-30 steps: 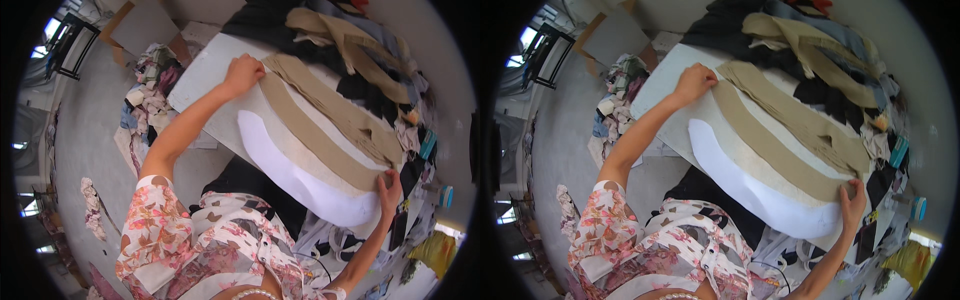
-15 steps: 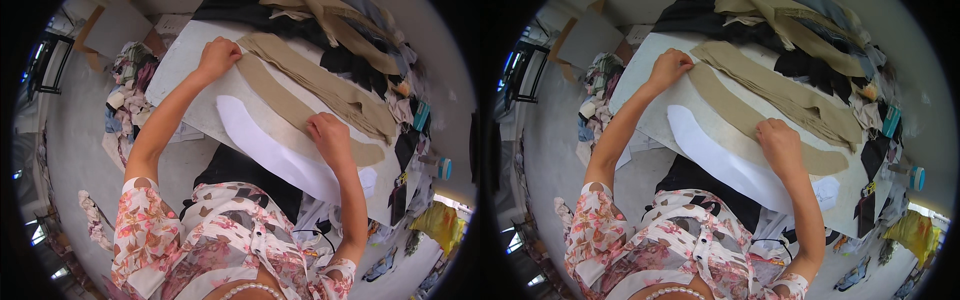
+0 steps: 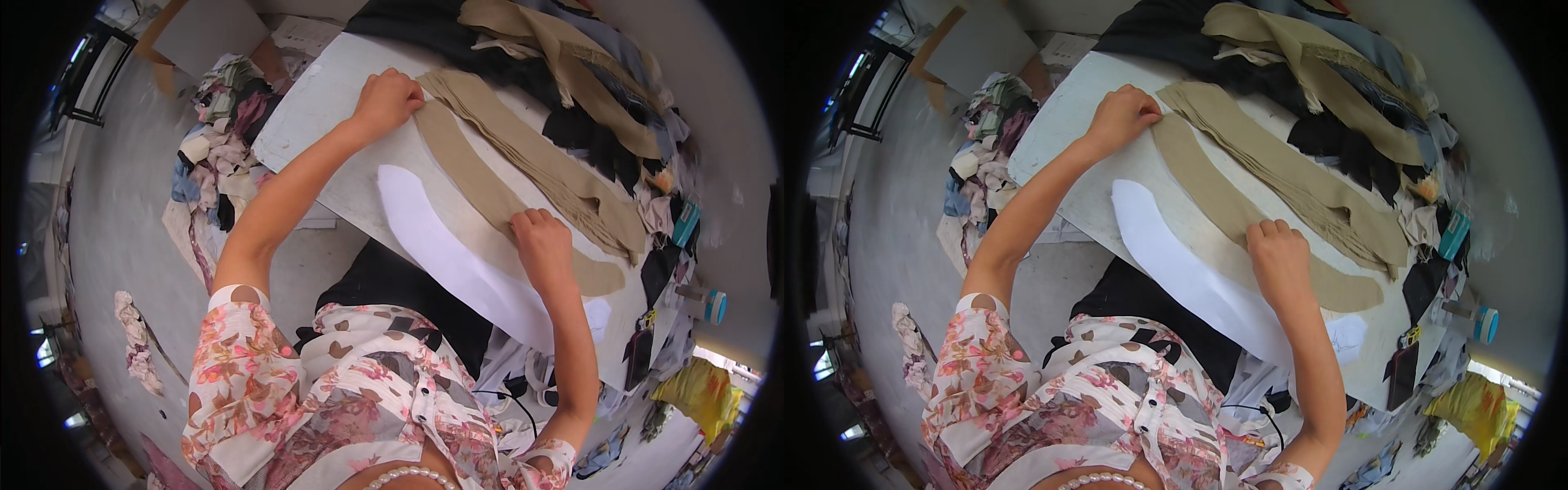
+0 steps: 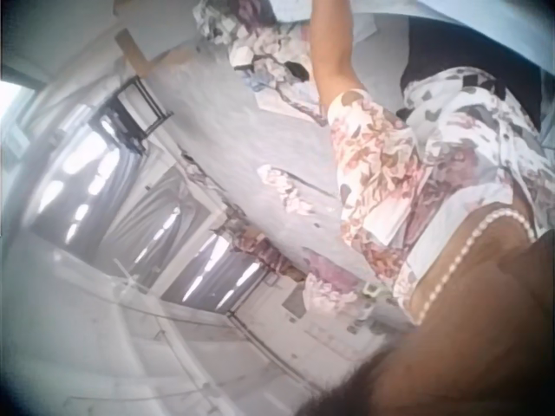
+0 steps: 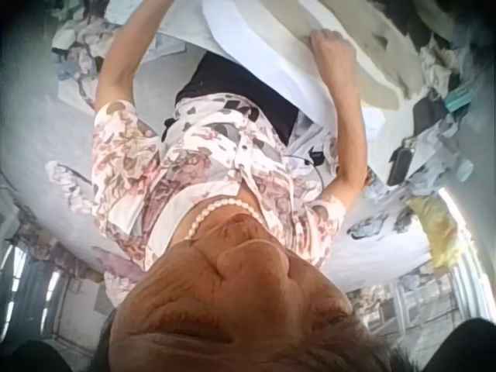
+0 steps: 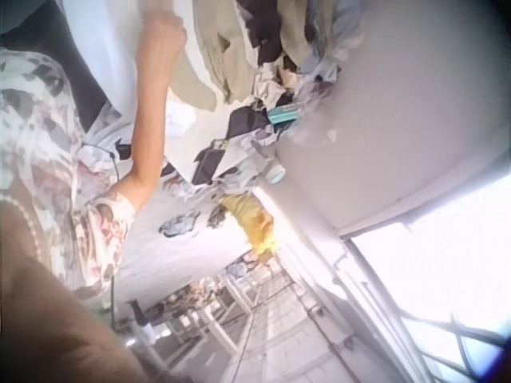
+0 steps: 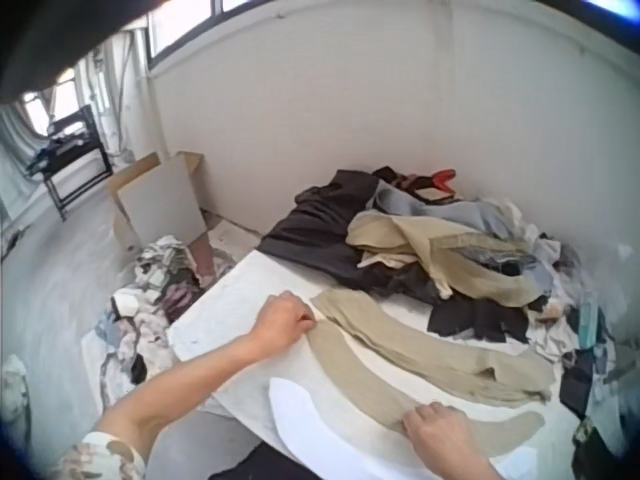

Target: The person repeatedly folds white fabric pieces on a table, aligning edges and smoothing the material by hand. The person also handles beige fabric pieces, placing them on top of the white fabric and adjusting their position.

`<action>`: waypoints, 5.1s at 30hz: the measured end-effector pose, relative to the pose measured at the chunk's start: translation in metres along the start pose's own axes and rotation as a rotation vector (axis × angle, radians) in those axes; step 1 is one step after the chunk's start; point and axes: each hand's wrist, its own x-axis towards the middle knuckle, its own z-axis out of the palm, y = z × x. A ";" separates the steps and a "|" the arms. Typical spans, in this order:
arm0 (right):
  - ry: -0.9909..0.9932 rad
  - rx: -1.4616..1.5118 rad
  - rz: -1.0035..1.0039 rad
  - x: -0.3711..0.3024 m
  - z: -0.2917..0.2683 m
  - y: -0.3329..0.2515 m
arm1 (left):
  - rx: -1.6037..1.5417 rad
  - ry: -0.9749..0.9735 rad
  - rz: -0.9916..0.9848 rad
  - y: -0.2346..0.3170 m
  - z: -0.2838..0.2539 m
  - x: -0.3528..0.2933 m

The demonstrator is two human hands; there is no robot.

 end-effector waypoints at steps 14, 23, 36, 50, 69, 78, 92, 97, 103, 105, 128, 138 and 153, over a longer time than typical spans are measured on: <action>-0.017 -0.075 -0.058 0.003 -0.011 -0.013 | 0.009 0.012 0.015 -0.007 0.000 0.000; -0.003 -0.087 -0.043 -0.001 0.000 -0.011 | 0.007 -0.005 -0.030 -0.006 0.002 0.002; 0.193 0.116 0.151 -0.064 -0.027 -0.003 | 0.014 -0.388 0.619 0.047 -0.012 -0.047; 0.383 0.280 0.839 -0.149 -0.044 0.079 | 0.093 -0.636 0.843 0.096 0.007 -0.054; 0.166 0.064 0.530 -0.151 -0.040 0.077 | 0.133 -0.664 0.853 0.114 0.015 -0.056; 0.236 0.113 0.469 -0.156 -0.053 0.084 | 0.125 -0.671 0.833 0.116 0.013 -0.055; 0.258 0.370 0.641 -0.202 -0.058 0.039 | 0.047 -0.633 0.778 0.102 -0.004 -0.100; 0.405 0.251 0.616 -0.210 -0.041 0.041 | 0.059 -0.628 0.771 0.103 0.000 -0.100; 0.434 0.462 1.138 -0.286 -0.085 0.040 | 0.061 -0.602 0.769 0.102 0.001 -0.103; -0.056 -0.120 1.323 -0.337 -0.089 0.042 | 0.053 -0.607 0.777 0.103 0.003 -0.103; -0.090 0.150 0.231 -0.199 -0.050 0.026 | -0.127 -0.489 0.895 0.104 -0.007 -0.108; -0.035 -0.032 0.171 -0.205 -0.048 0.053 | -0.354 -0.400 0.731 0.103 0.004 -0.111; 0.336 -0.021 0.341 -0.173 -0.085 0.041 | -0.218 -0.211 0.758 0.102 0.003 -0.133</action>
